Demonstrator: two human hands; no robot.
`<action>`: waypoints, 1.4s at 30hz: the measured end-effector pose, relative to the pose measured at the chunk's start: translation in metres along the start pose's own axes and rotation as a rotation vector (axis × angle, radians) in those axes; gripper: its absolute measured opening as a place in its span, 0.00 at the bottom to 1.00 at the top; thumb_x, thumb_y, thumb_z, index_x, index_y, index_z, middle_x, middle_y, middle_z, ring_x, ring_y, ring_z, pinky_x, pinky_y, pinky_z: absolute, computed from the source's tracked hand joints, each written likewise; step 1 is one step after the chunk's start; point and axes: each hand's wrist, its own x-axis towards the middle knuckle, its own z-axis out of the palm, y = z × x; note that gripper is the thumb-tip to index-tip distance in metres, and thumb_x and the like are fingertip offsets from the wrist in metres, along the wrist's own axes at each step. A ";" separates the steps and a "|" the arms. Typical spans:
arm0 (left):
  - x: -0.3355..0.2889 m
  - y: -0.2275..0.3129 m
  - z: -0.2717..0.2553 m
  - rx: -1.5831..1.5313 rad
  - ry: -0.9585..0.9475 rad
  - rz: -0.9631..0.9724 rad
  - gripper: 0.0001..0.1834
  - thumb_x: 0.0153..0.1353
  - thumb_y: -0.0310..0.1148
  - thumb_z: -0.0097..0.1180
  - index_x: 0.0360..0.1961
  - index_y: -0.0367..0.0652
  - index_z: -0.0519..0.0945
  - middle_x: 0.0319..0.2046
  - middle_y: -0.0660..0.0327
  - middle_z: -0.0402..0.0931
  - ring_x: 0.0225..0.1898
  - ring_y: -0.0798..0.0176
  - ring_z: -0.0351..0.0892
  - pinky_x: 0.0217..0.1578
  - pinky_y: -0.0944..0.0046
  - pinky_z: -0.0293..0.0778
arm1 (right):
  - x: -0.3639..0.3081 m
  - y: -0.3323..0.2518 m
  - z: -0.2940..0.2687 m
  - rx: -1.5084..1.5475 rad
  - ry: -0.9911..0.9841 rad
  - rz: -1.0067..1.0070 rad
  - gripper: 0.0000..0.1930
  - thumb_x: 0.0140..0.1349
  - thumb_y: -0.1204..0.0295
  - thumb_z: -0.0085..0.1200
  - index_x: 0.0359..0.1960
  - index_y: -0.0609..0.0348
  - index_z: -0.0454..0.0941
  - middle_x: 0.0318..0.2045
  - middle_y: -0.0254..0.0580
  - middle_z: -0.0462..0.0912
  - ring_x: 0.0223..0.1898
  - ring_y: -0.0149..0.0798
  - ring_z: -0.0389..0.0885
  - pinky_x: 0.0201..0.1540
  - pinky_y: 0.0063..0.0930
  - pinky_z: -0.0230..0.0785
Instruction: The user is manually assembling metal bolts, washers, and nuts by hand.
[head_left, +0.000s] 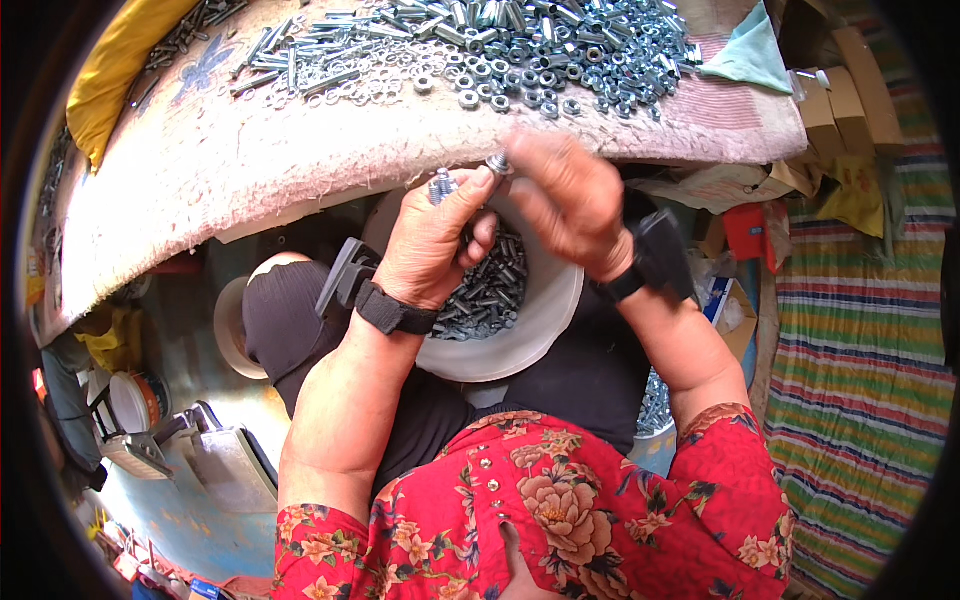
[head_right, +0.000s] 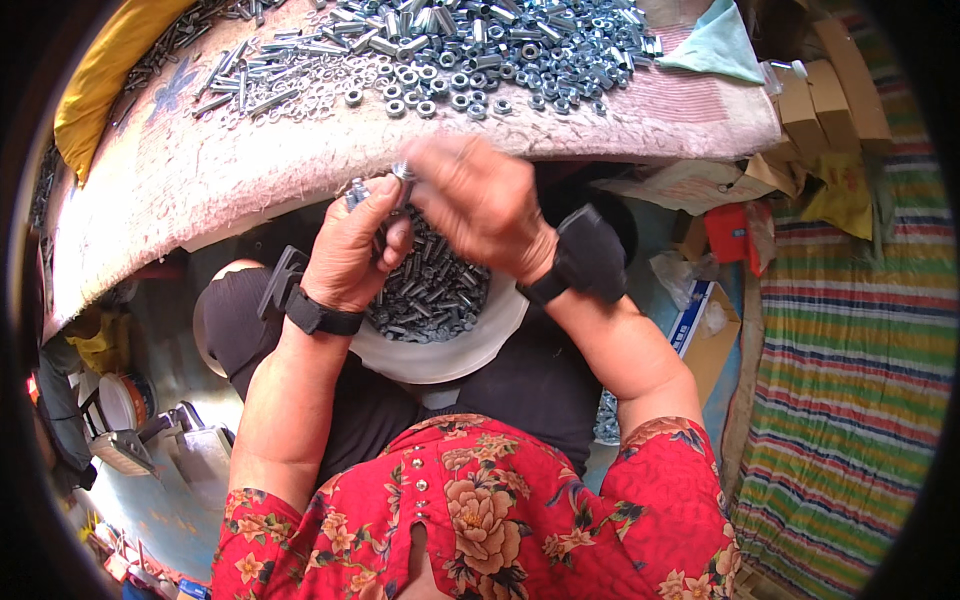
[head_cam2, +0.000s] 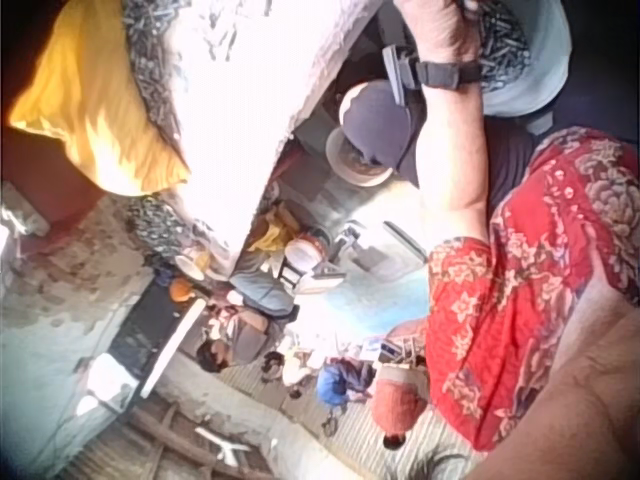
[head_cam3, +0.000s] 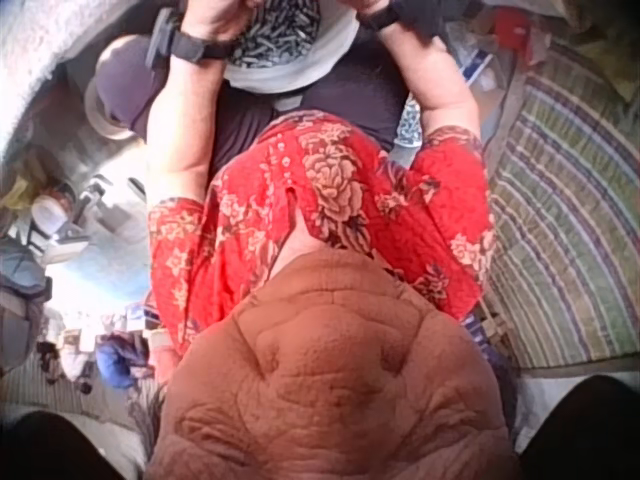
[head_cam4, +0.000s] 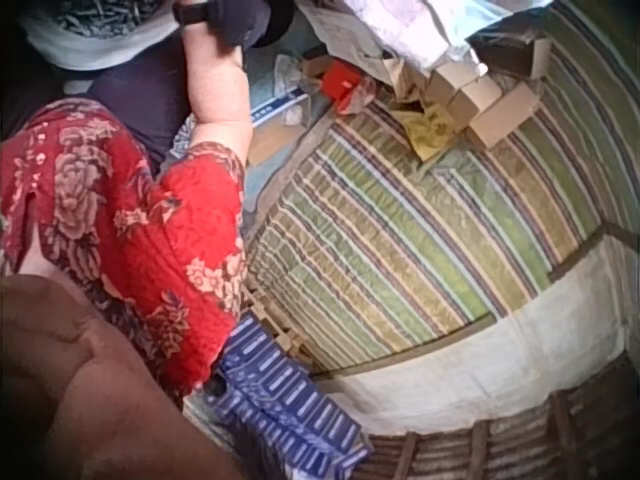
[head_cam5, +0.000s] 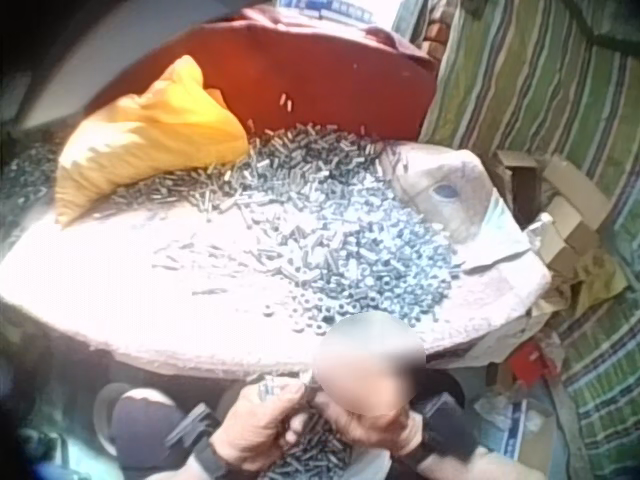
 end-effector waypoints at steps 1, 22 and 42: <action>-0.001 0.004 0.000 0.017 -0.005 0.021 0.12 0.59 0.40 0.53 0.31 0.41 0.76 0.14 0.67 0.69 0.13 0.76 0.64 0.11 0.79 0.57 | 0.007 0.010 -0.004 -0.114 0.044 0.074 0.17 0.44 0.80 0.58 0.40 0.61 0.76 0.31 0.48 0.78 0.30 0.48 0.77 0.32 0.33 0.71; -0.009 0.013 -0.012 0.205 0.011 0.054 0.13 0.59 0.41 0.53 0.31 0.40 0.77 0.13 0.70 0.67 0.12 0.78 0.61 0.12 0.79 0.55 | 0.033 -0.012 -0.013 0.324 -0.322 0.523 0.12 0.53 0.79 0.51 0.41 0.61 0.76 0.29 0.40 0.78 0.30 0.29 0.77 0.34 0.21 0.68; -0.034 0.010 -0.019 0.515 -0.050 0.207 0.11 0.59 0.38 0.54 0.29 0.40 0.78 0.11 0.72 0.65 0.12 0.80 0.58 0.12 0.78 0.51 | 0.020 -0.046 -0.020 0.070 -0.474 0.316 0.07 0.55 0.76 0.51 0.35 0.61 0.70 0.24 0.48 0.73 0.27 0.50 0.74 0.31 0.34 0.67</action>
